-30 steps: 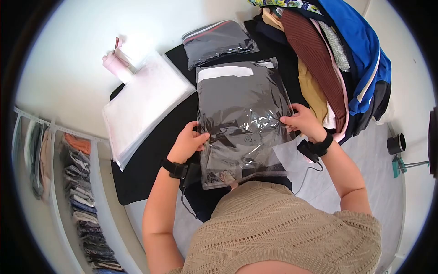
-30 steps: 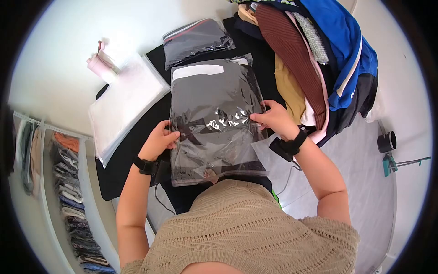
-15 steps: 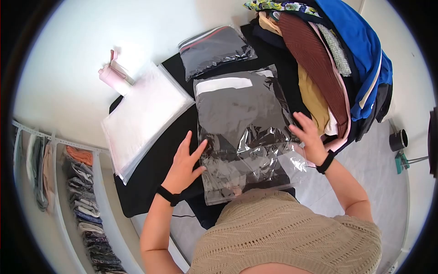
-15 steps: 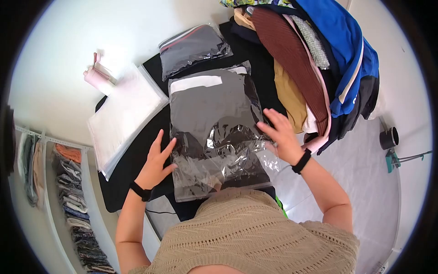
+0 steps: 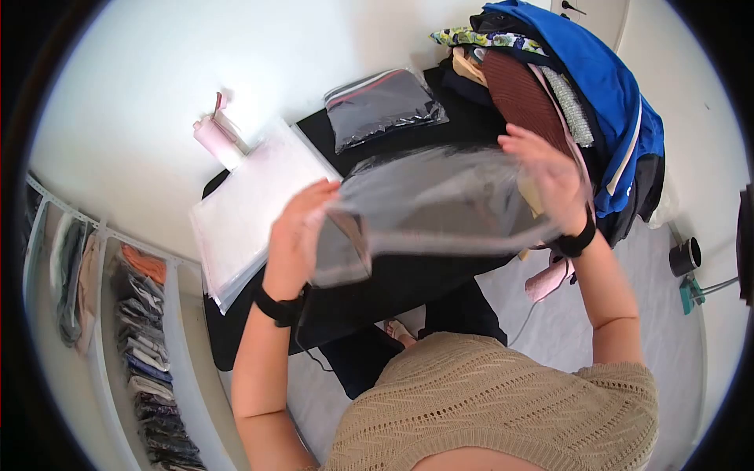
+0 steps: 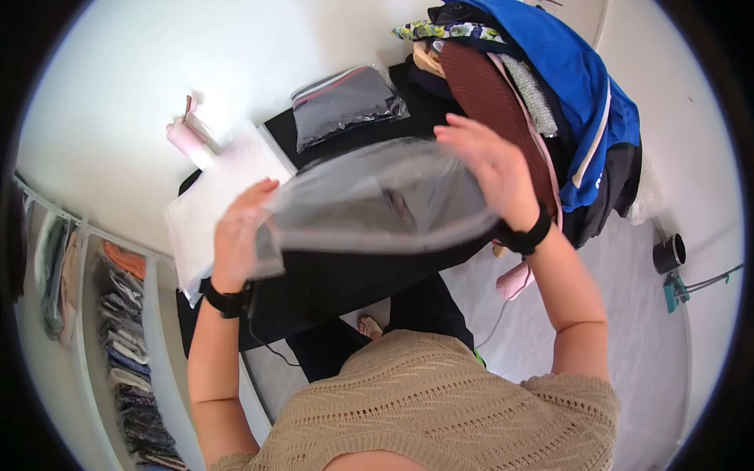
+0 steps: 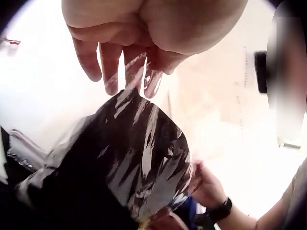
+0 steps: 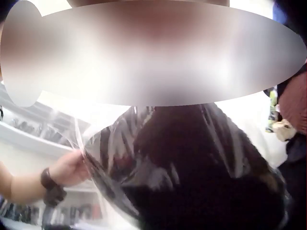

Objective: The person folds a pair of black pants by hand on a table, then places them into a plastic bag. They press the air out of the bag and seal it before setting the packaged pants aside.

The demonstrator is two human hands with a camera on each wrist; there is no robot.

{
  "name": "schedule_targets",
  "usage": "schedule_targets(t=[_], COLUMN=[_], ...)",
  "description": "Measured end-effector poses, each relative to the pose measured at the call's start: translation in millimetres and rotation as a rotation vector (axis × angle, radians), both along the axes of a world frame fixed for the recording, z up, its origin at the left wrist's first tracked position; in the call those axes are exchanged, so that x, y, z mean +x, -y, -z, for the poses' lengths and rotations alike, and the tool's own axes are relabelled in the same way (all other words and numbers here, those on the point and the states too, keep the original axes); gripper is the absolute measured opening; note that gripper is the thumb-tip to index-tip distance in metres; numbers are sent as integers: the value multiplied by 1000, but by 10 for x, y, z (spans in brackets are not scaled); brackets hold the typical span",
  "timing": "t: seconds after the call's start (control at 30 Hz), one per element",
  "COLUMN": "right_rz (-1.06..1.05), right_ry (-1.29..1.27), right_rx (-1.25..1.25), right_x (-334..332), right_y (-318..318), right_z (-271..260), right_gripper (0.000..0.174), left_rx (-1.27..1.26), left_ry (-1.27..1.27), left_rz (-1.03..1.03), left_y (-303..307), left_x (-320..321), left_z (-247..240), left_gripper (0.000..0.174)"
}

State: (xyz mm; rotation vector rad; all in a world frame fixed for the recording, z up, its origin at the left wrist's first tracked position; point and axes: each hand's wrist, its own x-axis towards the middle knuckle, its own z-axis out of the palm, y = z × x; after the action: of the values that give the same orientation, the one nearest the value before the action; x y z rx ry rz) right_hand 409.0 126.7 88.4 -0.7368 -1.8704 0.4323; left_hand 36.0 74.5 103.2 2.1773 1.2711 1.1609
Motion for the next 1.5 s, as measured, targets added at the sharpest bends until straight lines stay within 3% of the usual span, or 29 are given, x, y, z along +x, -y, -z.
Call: schedule_targets(t=[0.03, 0.1, 0.17, 0.3, 0.4, 0.47, 0.5, 0.57, 0.63, 0.67, 0.77, 0.9, 1.0, 1.07, 1.17, 1.23, 1.3, 1.33, 1.4, 1.47, 1.5], right_rz=[69, -37, -106, -312, -325, -260, -271, -97, -266, -191, -215, -281, -277, -258, -260, -257, -185, -185, -40, 14, 71], right_ry=[7, -190, -298, -397, -399, -338, -425, -324, -277, -103, -5, -110, -126, -180, -187, -162, -157, -157, -385, -413, -440], right_rx=[-20, -286, -349, -732, -730, -546, -486, -254, -209, -117, -242, -559, -583, -628, -665, -673, -648, -649, -765, -746, -729], right_x=[-45, -154, -145, -194, -218, -199, -222, -134, -77, -2, 170, 231, 265, 279, 357, 388, 368, 335, 223, 145, 103], right_y=[13, 90, -77, -224, -208, -187, -185, -278, -177, -139, -38, 237, 450, 520, 526, 495, 485, 502, 543, 514, 506], right_z=[-225, -600, -630, -583, -666, -806, -809, -700, -550, -436, 264, 989, 1074, 1148, 1180, 1228, 1266, 1277, 1289, 1296, 1302], right_gripper=[27, 30, 32, 28, 27, 27, 28, 35, 39, 42, 42, 35, 29, 23, 21, 24, 33, 33, 35, 36, 36], left_rx=[13, 81, -138, -228, -288, -171, -111, -18, -11, -45, -283, -682, -648, -473, -345, -386, -525, -469, -553, -603, -604], left_ry=[99, 252, 390, 505, 532, 568, 580, 525, 264, 107, 199, 322, 175, 9, -46, -13, 185, 189, 311, 557, 555], left_rz=[-42, -46, -39, -81, -88, 45, 41, 184, 100, 104, 314, 399, 407, 311, 360, 327, 266, 219, 146, 30, 30], left_y=[-5, 7, -13, -117, -138, -174, -154, -168, -146, -73, -4, 259, 359, 447, 445, 458, 452, 436, 415, 367, 343], left_x=[28, 107, 89, 69, 10, -9, 44, 36, -27, -18, -20, 47, 108, 169, 121, 129, 133, 160, 200, 289, 304], left_z=[-150, -441, -640, -616, -674, -726, -759, -683, -492, -446, 192, 876, 965, 921, 1096, 1098, 1108, 1140, 1160, 1240, 1253], left_gripper=[37, 36, 35, 32, 30, 32, 33, 38, 45, 48, 41, 29, 26, 27, 26, 19, 29, 36, 36, 34, 34])
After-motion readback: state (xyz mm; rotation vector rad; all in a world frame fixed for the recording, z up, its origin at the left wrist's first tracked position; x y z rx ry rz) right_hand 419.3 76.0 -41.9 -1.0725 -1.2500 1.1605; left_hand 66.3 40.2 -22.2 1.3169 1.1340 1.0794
